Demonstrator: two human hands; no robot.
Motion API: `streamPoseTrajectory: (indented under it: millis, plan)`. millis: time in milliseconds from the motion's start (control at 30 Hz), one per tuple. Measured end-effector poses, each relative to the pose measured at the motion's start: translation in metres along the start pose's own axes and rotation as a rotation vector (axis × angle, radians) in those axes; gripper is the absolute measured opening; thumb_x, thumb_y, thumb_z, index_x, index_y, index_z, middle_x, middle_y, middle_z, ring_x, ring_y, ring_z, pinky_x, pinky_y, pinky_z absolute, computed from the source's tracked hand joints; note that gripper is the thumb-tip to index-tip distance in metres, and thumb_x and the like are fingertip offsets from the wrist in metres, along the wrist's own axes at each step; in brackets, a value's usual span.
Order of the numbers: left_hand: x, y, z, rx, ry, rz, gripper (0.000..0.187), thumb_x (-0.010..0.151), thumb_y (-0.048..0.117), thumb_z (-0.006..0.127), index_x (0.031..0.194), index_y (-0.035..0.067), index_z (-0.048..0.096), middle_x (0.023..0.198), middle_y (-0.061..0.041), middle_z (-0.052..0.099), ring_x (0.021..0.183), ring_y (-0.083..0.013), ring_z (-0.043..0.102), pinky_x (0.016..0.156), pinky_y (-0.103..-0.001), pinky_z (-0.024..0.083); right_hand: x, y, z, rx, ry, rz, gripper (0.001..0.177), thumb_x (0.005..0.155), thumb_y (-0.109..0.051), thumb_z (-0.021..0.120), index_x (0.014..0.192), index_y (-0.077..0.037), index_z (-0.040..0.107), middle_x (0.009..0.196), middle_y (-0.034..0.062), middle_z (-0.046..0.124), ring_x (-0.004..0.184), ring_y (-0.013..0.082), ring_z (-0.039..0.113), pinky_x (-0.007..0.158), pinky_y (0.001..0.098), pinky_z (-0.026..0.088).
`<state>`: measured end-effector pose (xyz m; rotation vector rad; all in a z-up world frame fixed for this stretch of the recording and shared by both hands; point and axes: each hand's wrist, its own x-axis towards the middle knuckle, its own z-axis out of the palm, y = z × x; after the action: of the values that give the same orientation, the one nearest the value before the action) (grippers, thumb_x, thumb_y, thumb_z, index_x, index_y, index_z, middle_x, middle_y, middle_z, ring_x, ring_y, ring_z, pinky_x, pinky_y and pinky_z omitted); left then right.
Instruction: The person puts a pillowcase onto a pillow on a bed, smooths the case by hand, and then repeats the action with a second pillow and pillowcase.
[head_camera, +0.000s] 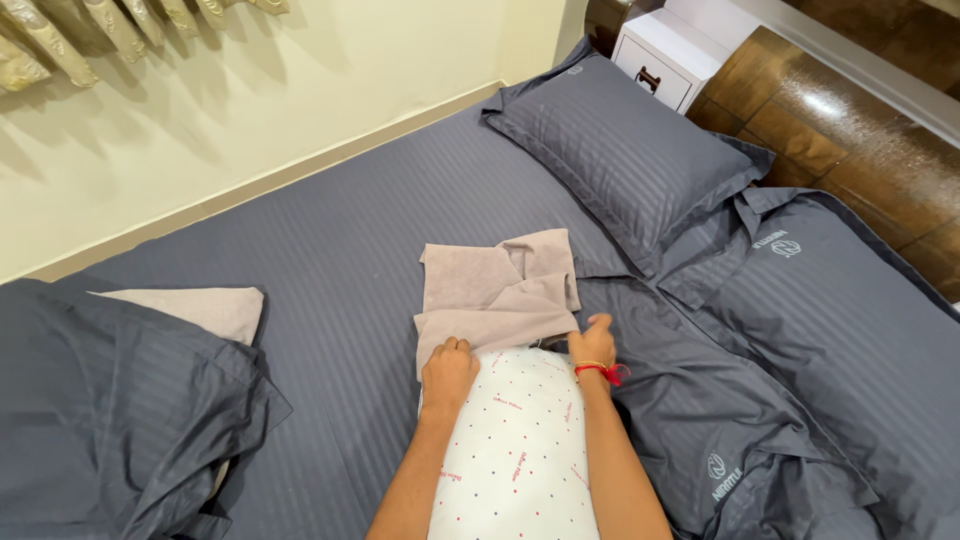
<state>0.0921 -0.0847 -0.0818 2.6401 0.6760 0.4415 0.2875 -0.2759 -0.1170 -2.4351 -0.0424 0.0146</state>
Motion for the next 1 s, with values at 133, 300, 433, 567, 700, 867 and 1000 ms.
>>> streamPoseTrajectory:
  millis: [133,300,433,567,700,867,1000]
  plan:
    - [-0.001,0.0,-0.008,0.07,0.06,-0.018,0.018,0.074,0.012,0.073,0.09,0.004,0.068,0.099,-0.011,0.066,0.093,-0.0315,0.067,0.076,-0.042,0.058,0.018,0.012,0.037,0.863,-0.405,0.456,0.026,0.1,-0.025,0.049,0.115,-0.003,0.048,0.091,0.021,0.071,0.071,0.0325,0.074,0.065,0.0472,0.062]
    - [-0.01,-0.043,0.004,0.066,0.126,-0.241,0.016,0.077,0.002,0.066,0.092,0.005,0.068,0.102,-0.012,0.067,0.094,-0.0356,0.067,0.077,-0.047,0.056,0.018,0.005,0.048,0.717,-0.42,0.233,0.024,0.094,-0.021,0.057,0.109,-0.003,0.053,0.085,0.0145,0.076,0.072,0.0261,0.077,0.065,0.039,0.062]
    - [-0.036,-0.097,0.017,-0.152,-0.02,-0.297,0.021,0.072,0.002,0.065,0.091,0.006,0.069,0.099,-0.017,0.066,0.094,-0.0418,0.065,0.083,-0.05,0.053,0.008,0.003,0.024,-0.065,-0.176,-0.047,0.026,0.076,-0.016,0.079,0.098,-0.01,0.066,0.086,0.0127,0.077,0.086,0.0346,0.073,0.077,0.0443,0.056]
    - [-0.034,-0.098,-0.007,-0.205,-0.292,-0.361,0.023,0.077,0.013,0.067,0.098,0.005,0.066,0.106,-0.015,0.068,0.106,-0.0357,0.067,0.09,-0.044,0.053,-0.001,-0.007,0.007,-0.059,-0.08,-0.048,0.032,0.073,-0.026,0.081,0.096,-0.01,0.065,0.09,0.0139,0.075,0.09,0.0397,0.072,0.079,0.0483,0.055]
    - [0.016,-0.052,-0.069,-0.098,-0.743,-0.418,0.057,0.075,0.023,0.074,0.128,0.021,0.055,0.144,-0.004,0.048,0.138,-0.0261,0.044,0.11,-0.063,0.026,0.005,0.004,0.014,-0.151,-0.076,-0.033,0.031,0.09,-0.039,0.063,0.104,-0.011,0.068,0.101,0.0198,0.074,0.095,0.0454,0.069,0.08,0.0532,0.052]
    - [0.066,0.063,-0.041,0.047,-0.495,-0.007,0.075,0.077,0.05,0.076,0.14,0.013,0.056,0.146,-0.009,0.057,0.136,-0.029,0.054,0.117,-0.053,0.036,0.024,0.041,0.046,-0.012,-0.23,-0.007,0.043,0.1,-0.044,0.05,0.113,-0.01,0.072,0.106,0.0246,0.071,0.098,0.0456,0.064,0.08,0.0517,0.049]
    - [0.09,0.099,-0.007,0.197,-0.859,-0.044,0.091,0.065,0.064,0.082,0.139,0.016,0.06,0.149,-0.008,0.054,0.138,-0.0281,0.051,0.113,-0.053,0.037,0.03,0.048,0.057,0.406,-0.351,0.255,0.05,0.098,-0.041,0.049,0.106,0.003,0.069,0.088,0.0184,0.076,0.068,0.0245,0.074,0.067,0.0383,0.054]
